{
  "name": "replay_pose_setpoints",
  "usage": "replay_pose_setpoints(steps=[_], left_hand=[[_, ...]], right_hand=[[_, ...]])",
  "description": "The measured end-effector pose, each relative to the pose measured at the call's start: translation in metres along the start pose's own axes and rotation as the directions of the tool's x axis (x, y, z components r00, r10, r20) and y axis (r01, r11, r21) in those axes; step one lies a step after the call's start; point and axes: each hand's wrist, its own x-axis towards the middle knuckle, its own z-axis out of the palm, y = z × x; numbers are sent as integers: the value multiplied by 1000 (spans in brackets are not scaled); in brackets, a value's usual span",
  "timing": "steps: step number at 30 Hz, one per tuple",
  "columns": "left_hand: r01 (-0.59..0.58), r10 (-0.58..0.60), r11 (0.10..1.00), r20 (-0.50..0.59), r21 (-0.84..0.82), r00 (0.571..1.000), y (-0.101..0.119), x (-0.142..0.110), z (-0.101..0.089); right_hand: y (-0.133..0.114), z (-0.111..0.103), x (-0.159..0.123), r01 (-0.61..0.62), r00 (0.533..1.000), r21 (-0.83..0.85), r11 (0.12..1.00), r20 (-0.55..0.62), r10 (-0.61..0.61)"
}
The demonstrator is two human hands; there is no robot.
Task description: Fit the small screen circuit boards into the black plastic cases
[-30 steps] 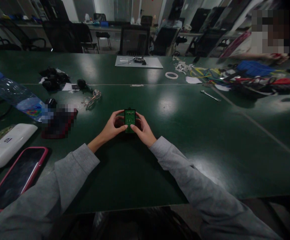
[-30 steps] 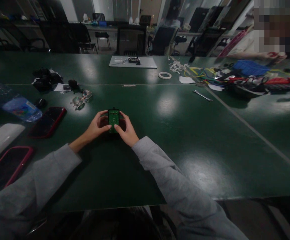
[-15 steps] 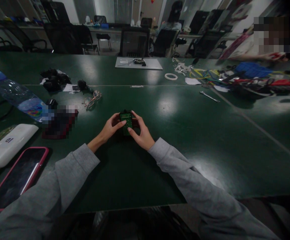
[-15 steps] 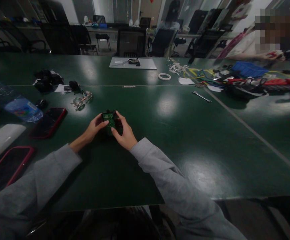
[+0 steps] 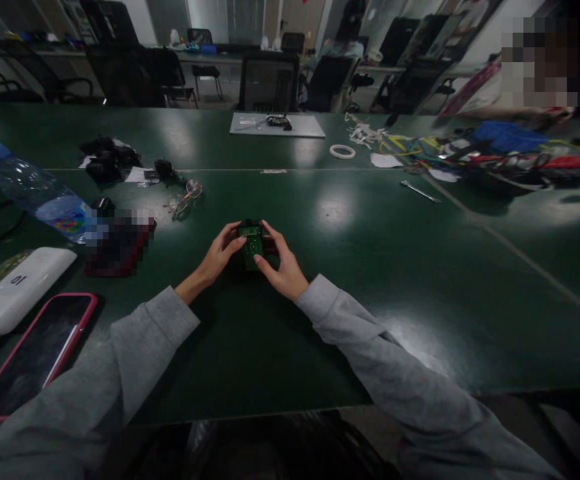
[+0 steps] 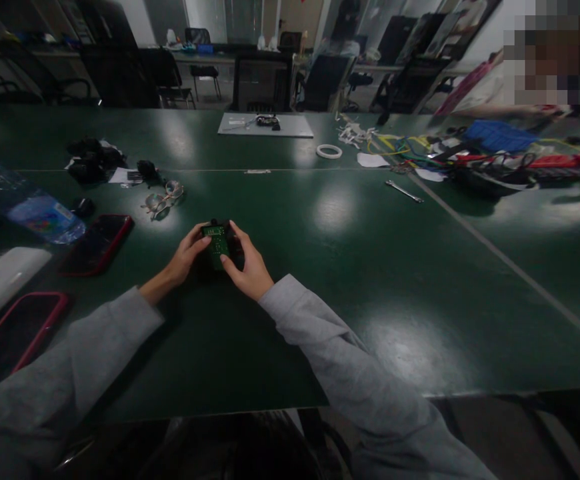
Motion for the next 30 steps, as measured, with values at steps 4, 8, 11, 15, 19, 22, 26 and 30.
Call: replay_pose_setpoints(steps=[4, 8, 11, 15, 19, 22, 26, 30], left_hand=[[-4, 4, 1000, -8, 0, 1000, 3, -1, 1], [-5, 6, 1000, -15, 21, 1000, 6, -2, 2], [-8, 8, 1000, -9, 28, 1000, 5, -1, 1], [18, -18, 1000, -12, -8, 1000, 2, -1, 0], [47, -48, 998, -27, -49, 998, 1, -1, -1], [67, -70, 996, -30, -65, 997, 1, -1, -1], [110, -112, 988, -12, -106, 994, 2, 1, -2], [144, -144, 982, 14, -120, 990, 4, 1, -2]], right_hand=[[1, 0, -1, 19, 1000, -6, 1000, 11, -19], [2, -1, -2, 26, 1000, -28, 999, 6, -26], [2, -1, -2, 4, 1000, -40, 999, 0, -4], [0, -1, -3, -15, 1000, -10, 1000, -12, 15], [-2, 1, -4, -22, 1000, 17, 1000, -13, 23], [-2, 1, -4, -28, 1000, 6, 1000, -3, 28], [-2, 0, -5, -9, 1000, -33, 999, -10, 9], [-2, -1, -5, 5, 1000, -73, 997, -24, -7]])
